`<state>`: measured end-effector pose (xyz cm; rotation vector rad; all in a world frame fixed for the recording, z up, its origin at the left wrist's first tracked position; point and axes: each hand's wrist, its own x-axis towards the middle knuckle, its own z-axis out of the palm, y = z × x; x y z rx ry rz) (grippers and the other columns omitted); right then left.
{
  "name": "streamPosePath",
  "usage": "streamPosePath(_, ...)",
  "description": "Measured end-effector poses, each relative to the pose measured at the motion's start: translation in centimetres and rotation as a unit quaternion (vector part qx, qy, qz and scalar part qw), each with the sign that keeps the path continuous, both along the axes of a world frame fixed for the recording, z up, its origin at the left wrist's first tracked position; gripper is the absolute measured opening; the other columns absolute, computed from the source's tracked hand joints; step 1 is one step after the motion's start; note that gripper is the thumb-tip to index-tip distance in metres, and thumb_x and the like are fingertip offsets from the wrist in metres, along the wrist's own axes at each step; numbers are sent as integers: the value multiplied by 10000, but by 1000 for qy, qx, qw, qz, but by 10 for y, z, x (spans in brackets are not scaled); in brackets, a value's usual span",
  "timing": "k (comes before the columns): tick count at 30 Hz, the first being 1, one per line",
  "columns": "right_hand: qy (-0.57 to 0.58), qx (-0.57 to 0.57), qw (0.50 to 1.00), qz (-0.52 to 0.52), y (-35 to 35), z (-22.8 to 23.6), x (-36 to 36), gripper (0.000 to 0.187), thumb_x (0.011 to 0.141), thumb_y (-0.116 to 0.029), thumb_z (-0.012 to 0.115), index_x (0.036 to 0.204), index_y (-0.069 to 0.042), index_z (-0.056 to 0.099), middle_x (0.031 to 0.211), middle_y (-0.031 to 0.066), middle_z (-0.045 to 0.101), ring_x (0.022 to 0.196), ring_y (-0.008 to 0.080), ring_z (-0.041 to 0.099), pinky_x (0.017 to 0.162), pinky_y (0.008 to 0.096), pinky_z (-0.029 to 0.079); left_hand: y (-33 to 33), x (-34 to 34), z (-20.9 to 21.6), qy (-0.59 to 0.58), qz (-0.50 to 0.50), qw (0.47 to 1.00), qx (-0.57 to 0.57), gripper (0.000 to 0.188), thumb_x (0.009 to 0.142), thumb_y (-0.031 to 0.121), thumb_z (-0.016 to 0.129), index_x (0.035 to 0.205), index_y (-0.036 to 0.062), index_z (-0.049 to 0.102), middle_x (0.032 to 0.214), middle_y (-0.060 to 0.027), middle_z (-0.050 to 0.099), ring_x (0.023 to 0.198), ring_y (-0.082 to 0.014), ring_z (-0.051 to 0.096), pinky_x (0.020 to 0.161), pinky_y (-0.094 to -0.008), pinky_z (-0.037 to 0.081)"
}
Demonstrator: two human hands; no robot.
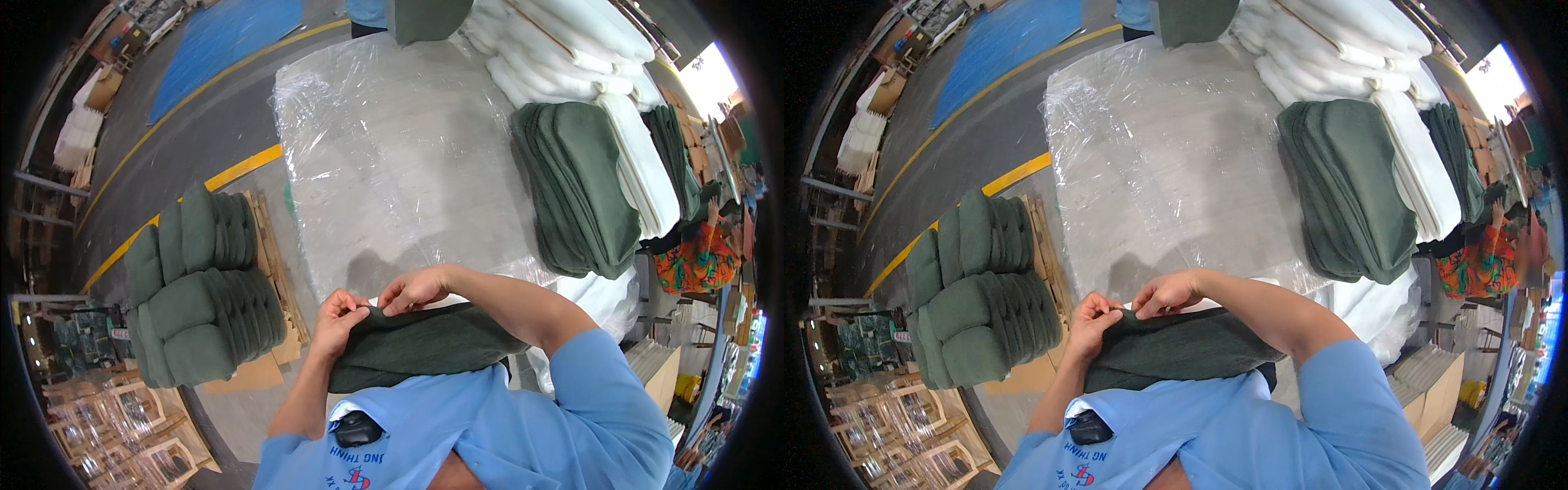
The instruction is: The person inserts white foam cushions into green fabric covers at a work table. They align the foam, pull the cover over it, and smooth the edges before stacking the finished cushions.
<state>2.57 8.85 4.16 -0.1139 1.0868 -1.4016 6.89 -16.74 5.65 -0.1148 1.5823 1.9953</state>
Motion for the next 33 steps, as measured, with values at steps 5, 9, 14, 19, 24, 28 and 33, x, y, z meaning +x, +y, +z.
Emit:
streamPosePath(5, 37, -27, 998, -35, 7, -8, 8, 197, 914, -244, 798, 950, -123, 647, 835, -64, 572, 756, 54, 519, 644, 258, 397, 6, -6, 9, 37, 15, 999, -18, 185, 926, -19, 721, 1028, 81, 603, 996, -38, 690, 949, -122, 630, 907, -292, 500)
streamPosePath(9, 196, -2, 980, 42, -9, 19, -6, 229, 866, -215, 810, 873, -109, 607, 771, -47, 553, 699, 88, 520, 611, 285, 391, 9, -10, 9, -39, -172, 974, -143, 214, 929, 124, 785, 1087, 42, 665, 994, -18, 696, 952, -117, 627, 851, -292, 502)
streamPosePath(14, 156, -31, 986, 55, 14, 1, -10, 206, 855, -192, 779, 896, -69, 618, 783, -12, 604, 712, 118, 572, 618, 307, 430, 7, -18, 9, -46, -272, 937, -214, 303, 913, 227, 826, 1116, 41, 700, 1034, -12, 702, 934, -103, 617, 849, -285, 504)
streamPosePath(19, 429, 66, 879, 195, 4, 33, -19, 255, 801, -193, 727, 917, 9, 623, 807, 136, 683, 731, 282, 646, 676, 435, 489, 3, -9, -11, -7, -269, 950, -161, 389, 906, 208, 829, 1234, 36, 708, 1041, -27, 720, 952, -118, 628, 869, -302, 515)
streamPosePath(24, 511, 51, 835, 197, 8, 41, -15, 352, 745, -219, 770, 956, 51, 687, 794, 192, 701, 788, 310, 671, 720, 462, 504, 11, -27, 9, 11, -366, 915, -171, 490, 898, 214, 837, 1332, 39, 691, 1136, -48, 745, 1048, -143, 649, 944, -322, 517)
streamPosePath(28, 235, 102, 962, 96, 50, 33, -4, 323, 798, -221, 830, 914, 33, 668, 781, 107, 657, 765, 221, 631, 697, 415, 484, 16, -40, 16, -74, -396, 887, -227, 522, 897, 242, 836, 1355, 43, 686, 1175, -50, 745, 1082, -147, 648, 988, -330, 502)
streamPosePath(33, 402, 82, 903, 129, 41, 54, -7, 304, 821, -241, 835, 957, -5, 701, 818, 98, 699, 780, 215, 644, 711, 407, 494, 3, -42, -4, -94, -411, 893, -157, 539, 891, 278, 839, 1353, 45, 689, 1162, -44, 748, 1067, -146, 651, 980, -325, 498)
